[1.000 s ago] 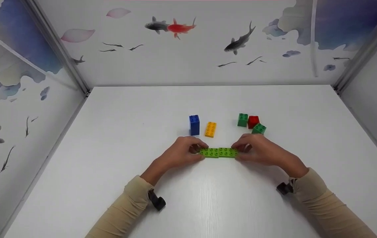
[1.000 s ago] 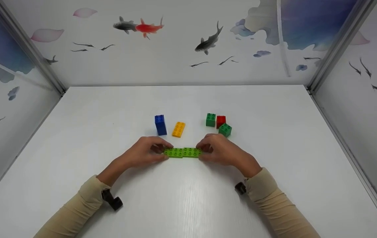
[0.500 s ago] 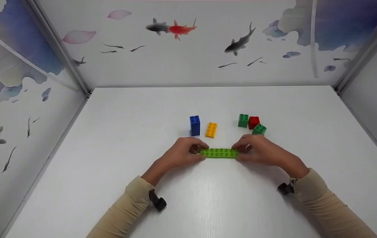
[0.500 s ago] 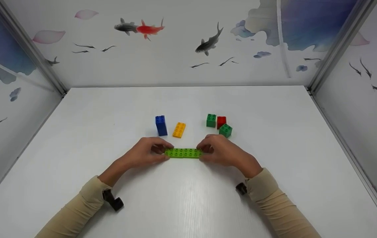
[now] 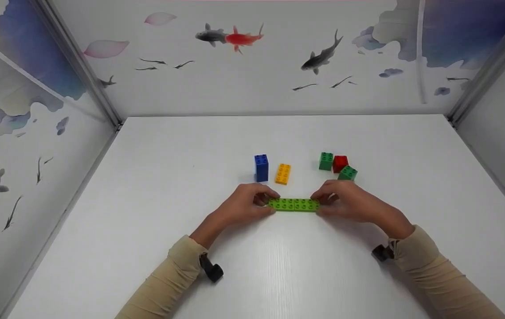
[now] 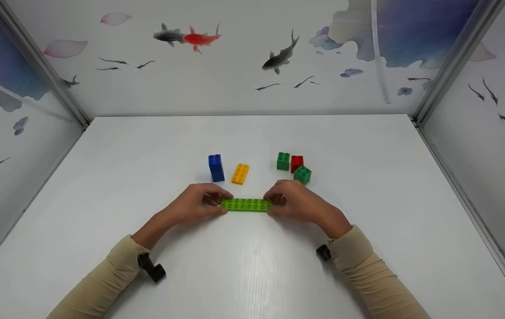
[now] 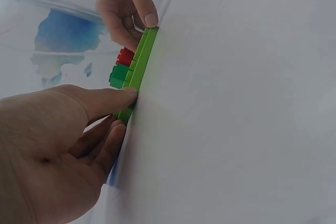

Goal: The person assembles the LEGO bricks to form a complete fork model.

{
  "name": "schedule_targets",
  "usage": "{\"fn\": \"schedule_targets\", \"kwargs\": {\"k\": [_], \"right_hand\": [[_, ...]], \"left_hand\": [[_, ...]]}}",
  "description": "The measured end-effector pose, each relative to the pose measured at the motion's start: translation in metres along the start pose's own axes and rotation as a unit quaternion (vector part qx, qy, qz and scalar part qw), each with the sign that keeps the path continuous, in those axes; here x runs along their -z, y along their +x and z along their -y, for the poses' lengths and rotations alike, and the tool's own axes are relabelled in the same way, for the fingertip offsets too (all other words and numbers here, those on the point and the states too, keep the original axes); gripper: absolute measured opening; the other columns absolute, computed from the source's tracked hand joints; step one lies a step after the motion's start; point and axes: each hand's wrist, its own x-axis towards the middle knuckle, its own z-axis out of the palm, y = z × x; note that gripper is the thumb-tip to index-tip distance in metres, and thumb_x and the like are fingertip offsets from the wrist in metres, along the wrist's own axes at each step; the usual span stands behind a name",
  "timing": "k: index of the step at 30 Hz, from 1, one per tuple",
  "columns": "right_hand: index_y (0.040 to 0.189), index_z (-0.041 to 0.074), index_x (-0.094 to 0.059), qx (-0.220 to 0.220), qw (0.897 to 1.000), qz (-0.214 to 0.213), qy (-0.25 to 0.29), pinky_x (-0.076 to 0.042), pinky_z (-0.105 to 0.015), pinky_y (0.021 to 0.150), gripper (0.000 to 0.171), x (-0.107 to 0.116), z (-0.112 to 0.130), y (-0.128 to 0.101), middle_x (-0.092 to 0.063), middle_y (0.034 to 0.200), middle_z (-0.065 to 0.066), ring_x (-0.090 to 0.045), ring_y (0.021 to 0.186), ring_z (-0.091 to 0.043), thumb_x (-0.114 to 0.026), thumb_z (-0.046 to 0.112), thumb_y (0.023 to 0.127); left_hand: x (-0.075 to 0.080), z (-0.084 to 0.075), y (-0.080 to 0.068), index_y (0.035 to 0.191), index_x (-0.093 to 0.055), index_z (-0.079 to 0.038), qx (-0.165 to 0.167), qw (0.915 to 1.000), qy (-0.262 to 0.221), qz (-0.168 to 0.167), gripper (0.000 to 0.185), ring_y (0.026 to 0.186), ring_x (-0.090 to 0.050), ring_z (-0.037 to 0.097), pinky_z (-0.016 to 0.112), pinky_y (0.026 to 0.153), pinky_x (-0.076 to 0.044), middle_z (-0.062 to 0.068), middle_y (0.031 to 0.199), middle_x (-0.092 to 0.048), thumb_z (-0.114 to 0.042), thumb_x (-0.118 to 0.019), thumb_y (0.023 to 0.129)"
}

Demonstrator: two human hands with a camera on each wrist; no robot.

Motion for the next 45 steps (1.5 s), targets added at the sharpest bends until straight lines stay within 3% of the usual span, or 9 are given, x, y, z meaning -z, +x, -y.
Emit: {"fn": "schedule_targets", "kwargs": {"k": [12,22,33,40,45], "right_hand": [[0.129,0.012,-0.078,-0.002,1.0,-0.003,-0.01,-0.064,-0.04,0.096,0.034,0.001,0.004,0.0,-0.076,0.117,0.0,-0.074,0.105,-0.015,-0.083,0.016,0.096],[0.144,0.006,-0.067,-0.003,1.0,-0.017,0.005,-0.065,-0.043,0.097,0.054,0.007,-0.002,-0.003,-0.076,0.122,-0.005,-0.074,0.108,-0.02,-0.085,0.019,0.095],[0.136,0.01,-0.072,-0.015,0.992,-0.121,-0.036,-0.06,-0.024,0.081,0.044,0.028,-0.008,-0.011,-0.078,0.117,-0.008,-0.072,0.099,-0.019,-0.085,0.014,0.094],[0.129,0.008,-0.074,-0.028,0.977,-0.204,-0.063,-0.06,-0.046,0.085,0.038,0.03,-0.016,-0.013,-0.078,0.117,-0.01,-0.07,0.102,-0.023,-0.086,0.008,0.092],[0.129,0.003,-0.072,-0.045,0.967,-0.242,-0.066,-0.059,-0.051,0.088,0.042,0.032,-0.021,-0.013,-0.074,0.118,-0.013,-0.068,0.102,-0.029,-0.087,0.006,0.09]], "left_hand": [[0.001,-0.002,0.001,0.128,-0.079,-0.017,0.004,1.0,0.004,-0.004,0.032,0.097,-0.066,0.013,0.027,0.092,-0.059,-0.002,0.113,-0.075,-0.013,-0.082,0.096],[-0.001,-0.002,-0.001,0.128,-0.079,-0.016,0.009,0.9999,-0.005,-0.004,0.032,0.098,-0.065,0.013,0.028,0.093,-0.058,-0.001,0.115,-0.075,-0.012,-0.081,0.096],[-0.002,0.0,-0.001,0.127,-0.079,-0.016,0.006,0.9999,-0.013,-0.005,0.032,0.097,-0.064,0.014,0.028,0.091,-0.058,-0.001,0.114,-0.075,-0.012,-0.082,0.096],[-0.002,-0.002,-0.002,0.128,-0.079,-0.015,0.001,0.9999,-0.01,-0.004,0.033,0.097,-0.065,0.014,0.031,0.092,-0.059,0.001,0.115,-0.075,-0.012,-0.082,0.096],[-0.002,-0.001,-0.002,0.128,-0.079,-0.016,0.004,1.0,-0.004,-0.005,0.033,0.099,-0.065,0.013,0.031,0.094,-0.059,-0.001,0.115,-0.075,-0.012,-0.082,0.096]]}}
